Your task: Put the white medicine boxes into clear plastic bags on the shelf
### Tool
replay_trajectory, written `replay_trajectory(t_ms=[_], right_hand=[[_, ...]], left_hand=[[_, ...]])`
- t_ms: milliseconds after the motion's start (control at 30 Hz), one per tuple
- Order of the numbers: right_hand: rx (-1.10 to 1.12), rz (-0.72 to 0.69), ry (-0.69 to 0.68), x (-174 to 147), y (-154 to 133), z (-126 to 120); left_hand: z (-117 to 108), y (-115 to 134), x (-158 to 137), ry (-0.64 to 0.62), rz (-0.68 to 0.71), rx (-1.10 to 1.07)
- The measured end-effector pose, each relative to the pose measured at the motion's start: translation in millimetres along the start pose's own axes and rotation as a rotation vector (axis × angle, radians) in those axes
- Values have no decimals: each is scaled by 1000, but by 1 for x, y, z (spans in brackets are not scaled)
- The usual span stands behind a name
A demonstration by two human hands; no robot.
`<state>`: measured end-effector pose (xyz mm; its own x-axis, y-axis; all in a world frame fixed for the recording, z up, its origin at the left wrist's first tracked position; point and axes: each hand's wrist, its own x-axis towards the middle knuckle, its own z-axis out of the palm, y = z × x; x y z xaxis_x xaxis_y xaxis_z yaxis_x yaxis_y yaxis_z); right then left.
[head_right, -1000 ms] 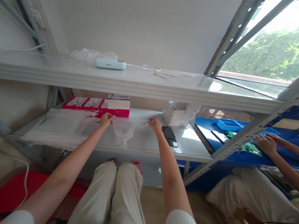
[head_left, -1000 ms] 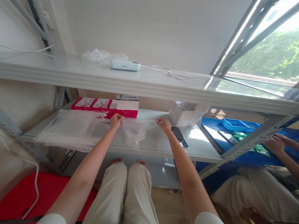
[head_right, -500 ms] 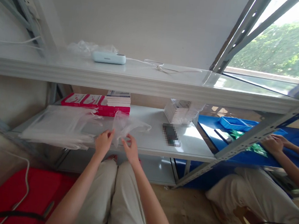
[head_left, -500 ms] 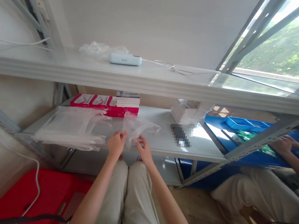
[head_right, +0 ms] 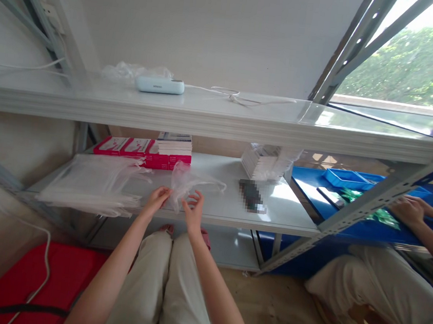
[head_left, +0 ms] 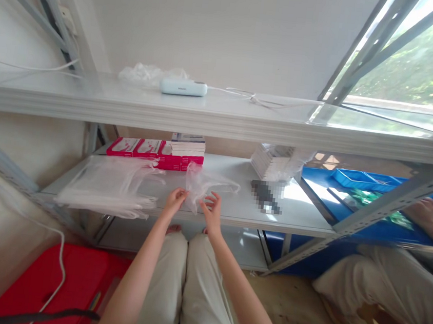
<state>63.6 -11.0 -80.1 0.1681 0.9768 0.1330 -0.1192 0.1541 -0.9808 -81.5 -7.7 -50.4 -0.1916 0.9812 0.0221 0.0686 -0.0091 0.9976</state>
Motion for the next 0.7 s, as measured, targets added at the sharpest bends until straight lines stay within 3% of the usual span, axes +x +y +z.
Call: replay_trajectory(t_ms=[200,467,700], right_hand=[[-200,-201,-25,-4,-14,-17],[-177,-43,-129,14,-5,-18],[-85,7,-96,36,-18,-61]], left_hand=[[4,3,-13,-60,-136,-295],[14,6,-16,-86,-153,-457],[3,2,-15,131,-136,-547]])
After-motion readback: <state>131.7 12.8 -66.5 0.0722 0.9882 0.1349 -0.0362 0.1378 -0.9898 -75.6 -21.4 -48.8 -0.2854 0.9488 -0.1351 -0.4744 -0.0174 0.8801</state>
